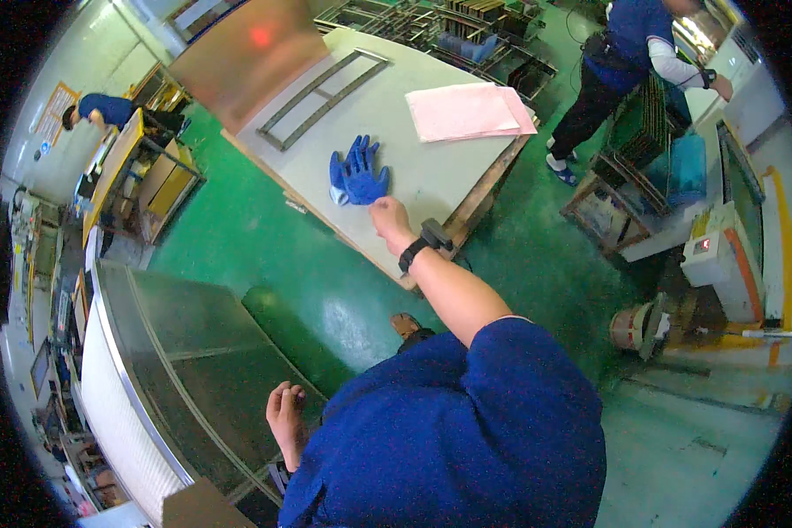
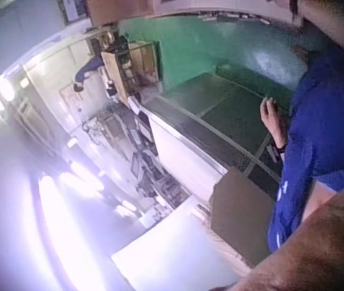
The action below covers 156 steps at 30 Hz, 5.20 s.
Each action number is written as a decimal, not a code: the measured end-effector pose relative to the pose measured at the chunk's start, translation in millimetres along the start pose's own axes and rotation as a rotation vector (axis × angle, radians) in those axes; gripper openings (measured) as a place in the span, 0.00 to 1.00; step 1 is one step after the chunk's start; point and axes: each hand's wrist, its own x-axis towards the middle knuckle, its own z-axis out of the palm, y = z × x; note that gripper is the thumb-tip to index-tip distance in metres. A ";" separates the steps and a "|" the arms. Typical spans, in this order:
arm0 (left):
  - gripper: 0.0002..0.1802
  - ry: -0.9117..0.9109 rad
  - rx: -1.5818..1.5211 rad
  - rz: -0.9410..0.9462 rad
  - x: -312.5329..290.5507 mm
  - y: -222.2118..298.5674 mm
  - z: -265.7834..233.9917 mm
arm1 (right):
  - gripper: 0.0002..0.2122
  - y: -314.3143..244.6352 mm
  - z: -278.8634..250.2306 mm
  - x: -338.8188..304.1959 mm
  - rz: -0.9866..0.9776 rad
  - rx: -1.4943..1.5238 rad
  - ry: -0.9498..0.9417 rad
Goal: Inspecting, sorting, and organizing printed circuit boards or metal plates in a factory setting.
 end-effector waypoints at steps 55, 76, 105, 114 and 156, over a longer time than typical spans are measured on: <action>0.19 -0.215 0.183 0.005 330.2 84.4 16.8 | 0.24 -29.5 69.6 145.6 -0.496 -1.442 0.064; 0.19 -0.231 0.230 0.065 377.8 71.3 -45.4 | 0.23 -86.0 142.0 73.9 -0.310 -1.852 -0.024; 0.18 -0.215 0.253 -0.004 392.3 62.6 -81.1 | 0.29 -64.4 130.6 107.5 -0.445 -1.656 0.116; 0.17 -0.279 0.293 0.046 402.4 77.8 -60.5 | 0.11 -13.4 66.3 143.6 -0.339 -1.350 0.226; 0.24 0.591 0.529 0.785 204.5 146.9 27.7 | 0.12 -70.7 356.8 -32.6 0.346 0.166 -1.215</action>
